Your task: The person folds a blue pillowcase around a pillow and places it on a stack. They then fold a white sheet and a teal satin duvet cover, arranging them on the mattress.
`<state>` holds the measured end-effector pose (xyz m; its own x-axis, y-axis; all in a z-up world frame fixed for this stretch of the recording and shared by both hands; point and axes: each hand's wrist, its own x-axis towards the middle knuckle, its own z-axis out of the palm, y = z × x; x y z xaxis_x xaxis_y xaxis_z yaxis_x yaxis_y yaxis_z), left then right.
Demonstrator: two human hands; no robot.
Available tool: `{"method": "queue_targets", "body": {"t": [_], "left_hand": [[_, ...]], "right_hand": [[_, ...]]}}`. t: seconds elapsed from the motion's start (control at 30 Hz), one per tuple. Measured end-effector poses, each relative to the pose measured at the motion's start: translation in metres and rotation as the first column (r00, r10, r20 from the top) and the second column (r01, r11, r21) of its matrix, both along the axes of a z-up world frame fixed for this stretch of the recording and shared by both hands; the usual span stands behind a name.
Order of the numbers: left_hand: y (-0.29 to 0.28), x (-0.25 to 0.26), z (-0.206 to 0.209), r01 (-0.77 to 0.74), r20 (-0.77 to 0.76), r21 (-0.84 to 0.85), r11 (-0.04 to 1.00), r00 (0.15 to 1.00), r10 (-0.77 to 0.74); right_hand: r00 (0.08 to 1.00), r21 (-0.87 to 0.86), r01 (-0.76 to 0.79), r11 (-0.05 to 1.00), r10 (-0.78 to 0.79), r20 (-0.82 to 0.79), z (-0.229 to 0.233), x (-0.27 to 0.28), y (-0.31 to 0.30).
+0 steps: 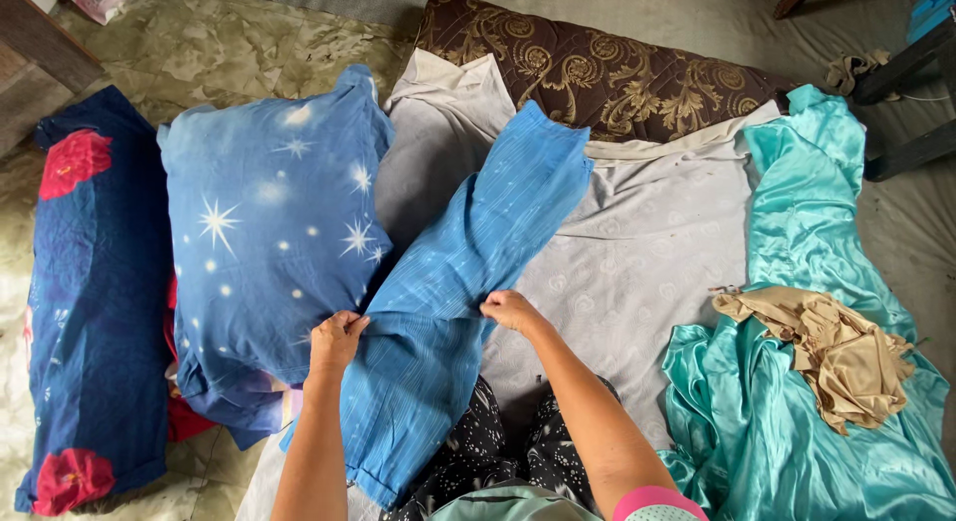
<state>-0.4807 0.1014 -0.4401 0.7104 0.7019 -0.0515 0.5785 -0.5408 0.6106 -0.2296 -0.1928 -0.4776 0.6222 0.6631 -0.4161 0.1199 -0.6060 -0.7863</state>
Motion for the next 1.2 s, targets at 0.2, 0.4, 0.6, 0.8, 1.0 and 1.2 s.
{"method": "queue_targets", "body": {"t": [0.2,0.4,0.6,0.8,1.0,1.2], "left_hand": [[-0.030,-0.023,0.041,0.001,-0.151,0.079,0.997,0.988,0.011],[-0.039,-0.004,0.019,0.043,-0.245,0.129,0.991,0.969,-0.010],[-0.028,0.004,-0.006,-0.032,-0.322,0.058,0.998,0.946,0.049],[-0.034,0.014,0.013,-0.063,-0.144,0.114,0.991,0.986,0.079],[-0.050,0.050,0.068,-0.025,0.102,0.170,0.985,0.995,0.007],[-0.082,0.166,0.132,0.108,0.360,0.226,0.968,0.914,-0.187]], "right_hand": [[0.619,0.019,0.785,0.619,-0.785,0.015,-0.012,-0.011,0.012],[0.520,-0.004,0.800,0.600,-0.696,-0.495,-0.025,0.010,0.037],[0.550,-0.155,0.800,0.579,-0.812,-0.197,-0.041,0.038,0.073],[0.677,0.096,0.734,0.672,-0.736,-0.028,-0.031,0.058,0.074],[0.606,0.277,0.793,0.543,-0.752,-0.259,0.003,0.097,0.047],[0.416,0.425,0.867,0.260,-0.848,-0.329,0.059,0.210,-0.029]]}}
